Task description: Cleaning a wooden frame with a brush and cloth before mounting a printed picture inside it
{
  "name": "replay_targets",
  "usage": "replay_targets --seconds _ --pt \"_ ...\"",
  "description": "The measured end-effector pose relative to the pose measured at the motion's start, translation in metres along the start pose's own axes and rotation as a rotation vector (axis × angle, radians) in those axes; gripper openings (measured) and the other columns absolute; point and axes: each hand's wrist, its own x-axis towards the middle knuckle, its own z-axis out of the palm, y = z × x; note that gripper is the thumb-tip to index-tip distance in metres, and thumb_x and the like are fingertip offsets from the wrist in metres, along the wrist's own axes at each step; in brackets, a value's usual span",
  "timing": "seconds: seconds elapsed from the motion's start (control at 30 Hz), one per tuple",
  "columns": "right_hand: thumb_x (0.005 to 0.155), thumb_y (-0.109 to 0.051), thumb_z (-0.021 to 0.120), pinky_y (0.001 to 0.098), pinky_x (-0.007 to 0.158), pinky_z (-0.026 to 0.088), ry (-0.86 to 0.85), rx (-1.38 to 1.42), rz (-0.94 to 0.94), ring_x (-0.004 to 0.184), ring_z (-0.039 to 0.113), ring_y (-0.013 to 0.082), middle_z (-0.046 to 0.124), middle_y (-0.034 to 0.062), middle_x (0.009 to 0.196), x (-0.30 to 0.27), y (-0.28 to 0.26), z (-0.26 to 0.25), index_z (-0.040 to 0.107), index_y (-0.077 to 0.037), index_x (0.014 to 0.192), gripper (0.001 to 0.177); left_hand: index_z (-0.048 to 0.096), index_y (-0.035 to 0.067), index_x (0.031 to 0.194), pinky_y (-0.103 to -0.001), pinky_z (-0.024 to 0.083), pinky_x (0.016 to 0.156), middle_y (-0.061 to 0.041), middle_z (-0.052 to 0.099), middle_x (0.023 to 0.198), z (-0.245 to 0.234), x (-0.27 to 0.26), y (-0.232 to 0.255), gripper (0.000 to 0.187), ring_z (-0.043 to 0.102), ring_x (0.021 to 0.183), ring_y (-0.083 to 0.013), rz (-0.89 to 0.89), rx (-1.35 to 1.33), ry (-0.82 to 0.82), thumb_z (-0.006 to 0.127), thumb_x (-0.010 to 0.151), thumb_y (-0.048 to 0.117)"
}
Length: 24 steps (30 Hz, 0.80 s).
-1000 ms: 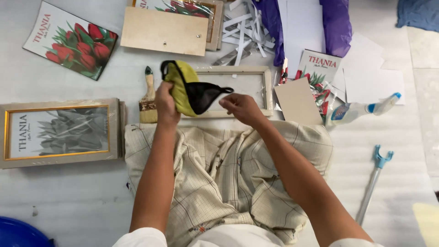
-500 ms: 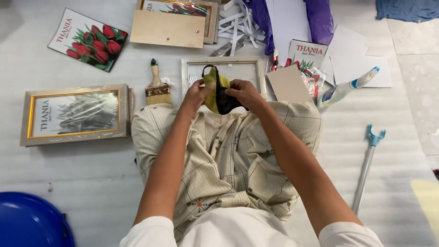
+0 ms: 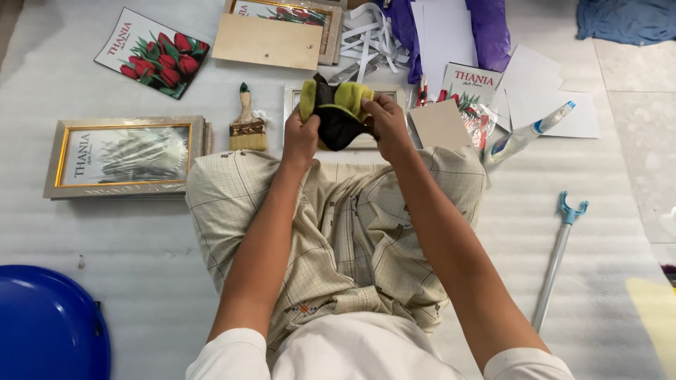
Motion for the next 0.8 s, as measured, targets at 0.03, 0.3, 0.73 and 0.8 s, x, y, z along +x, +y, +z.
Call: replay_targets --seconds 0.03,0.3,0.73,0.8 --pt "0.098 -0.02 0.07 0.0268 0.06 0.059 0.014 0.086 -0.035 0.068 0.067 0.0136 0.062 0.0054 0.082 0.0 -0.005 0.001 0.06 -0.003 0.109 0.023 0.062 0.009 0.138 -0.046 0.052 0.076 -0.008 0.072 0.094 0.0 0.004 0.003 0.045 0.06 0.083 -0.0126 0.036 -0.062 0.017 0.056 0.093 0.012" --pt "0.096 -0.029 0.077 0.043 0.078 0.063 -0.145 0.033 -0.006 0.09 0.073 0.0298 0.069 0.0193 0.107 0.007 0.002 0.004 0.05 -0.002 0.134 0.054 0.071 0.006 0.123 -0.044 0.055 0.077 -0.012 0.072 0.093 -0.005 -0.011 0.009 0.041 0.063 0.087 -0.0174 0.091 -0.04 -0.049 0.056 0.086 0.0" --pt "0.079 -0.017 0.06 0.0563 0.1 0.05 -0.517 0.97 0.136 0.106 0.072 0.0436 0.069 0.0273 0.126 0.001 0.015 -0.032 0.074 0.0 0.116 0.043 0.067 0.004 0.113 -0.025 0.055 0.072 -0.006 0.07 0.084 -0.012 -0.011 0.079 0.024 0.065 0.074 -0.0096 -0.064 -0.471 -0.002 0.055 0.092 0.003" --pt "0.079 -0.022 0.058 0.057 0.1 0.051 -0.531 0.966 0.132 0.106 0.073 0.0441 0.068 0.0282 0.131 -0.006 0.002 -0.02 0.074 0.0 0.119 0.048 0.068 0.005 0.111 -0.021 0.053 0.069 -0.003 0.069 0.082 -0.006 -0.018 0.089 0.02 0.063 0.071 -0.0061 -0.107 -0.464 0.01 0.056 0.095 0.006"
